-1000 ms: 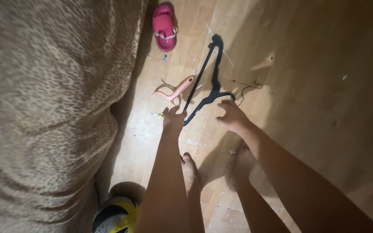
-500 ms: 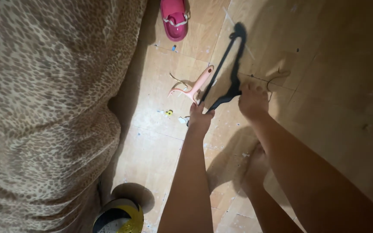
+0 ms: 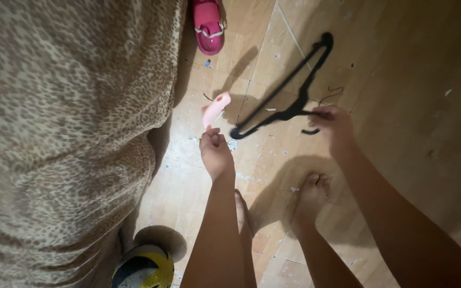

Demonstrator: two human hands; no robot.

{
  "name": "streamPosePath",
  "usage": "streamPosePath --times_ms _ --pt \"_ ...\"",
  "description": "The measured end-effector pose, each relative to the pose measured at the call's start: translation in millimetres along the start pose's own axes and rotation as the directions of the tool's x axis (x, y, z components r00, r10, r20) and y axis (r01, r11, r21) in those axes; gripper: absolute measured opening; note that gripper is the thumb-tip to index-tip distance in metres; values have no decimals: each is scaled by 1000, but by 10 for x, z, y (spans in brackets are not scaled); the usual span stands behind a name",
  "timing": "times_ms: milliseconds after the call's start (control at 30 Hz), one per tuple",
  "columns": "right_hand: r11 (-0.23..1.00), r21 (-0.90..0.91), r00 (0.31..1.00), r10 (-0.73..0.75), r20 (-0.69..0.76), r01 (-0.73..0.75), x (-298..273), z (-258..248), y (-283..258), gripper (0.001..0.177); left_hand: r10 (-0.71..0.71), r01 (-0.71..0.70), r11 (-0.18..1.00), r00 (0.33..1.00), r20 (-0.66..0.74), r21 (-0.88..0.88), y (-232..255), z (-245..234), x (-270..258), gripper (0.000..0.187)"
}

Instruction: Picking up various toys and household items scattered on the floor and organizing them.

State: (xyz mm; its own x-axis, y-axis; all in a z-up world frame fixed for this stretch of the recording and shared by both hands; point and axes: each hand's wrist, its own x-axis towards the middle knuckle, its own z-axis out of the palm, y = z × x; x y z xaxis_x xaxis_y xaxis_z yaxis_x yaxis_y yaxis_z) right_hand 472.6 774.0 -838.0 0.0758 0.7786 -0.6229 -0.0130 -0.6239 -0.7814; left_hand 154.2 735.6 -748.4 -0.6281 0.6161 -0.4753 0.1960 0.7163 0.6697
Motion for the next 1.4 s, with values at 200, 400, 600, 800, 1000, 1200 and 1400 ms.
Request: streamPosePath --times_ms 200,400,600,800,1000,1200,1400 --pt "968 244 994 -33 -108 59 -223 -136 -946 29 -168 166 976 986 -2 -142 519 -87 -208 51" --pt "970 225 982 -49 -183 90 -589 306 -2107 37 -39 39 997 999 -2 65 448 7 -315 16" --pt "972 237 992 -32 122 2 -556 282 -1973 34 247 -238 967 963 105 -87 494 99 -561 19" --pt "746 -632 958 -29 285 211 -770 672 -1741 70 166 -146 983 964 208 -112 931 68 -662 21" --pt "577 -813 945 302 127 -76 -996 966 -2058 47 352 -312 935 863 362 -168 854 199 -721 30" --pt "503 -864 996 75 37 -6 -1036 852 -1667 42 278 -278 960 951 133 -17 235 339 -433 46" --pt "492 -870 998 -29 -57 -35 -1063 1010 -1872 36 -78 -106 864 937 339 492 38 210 300 49"
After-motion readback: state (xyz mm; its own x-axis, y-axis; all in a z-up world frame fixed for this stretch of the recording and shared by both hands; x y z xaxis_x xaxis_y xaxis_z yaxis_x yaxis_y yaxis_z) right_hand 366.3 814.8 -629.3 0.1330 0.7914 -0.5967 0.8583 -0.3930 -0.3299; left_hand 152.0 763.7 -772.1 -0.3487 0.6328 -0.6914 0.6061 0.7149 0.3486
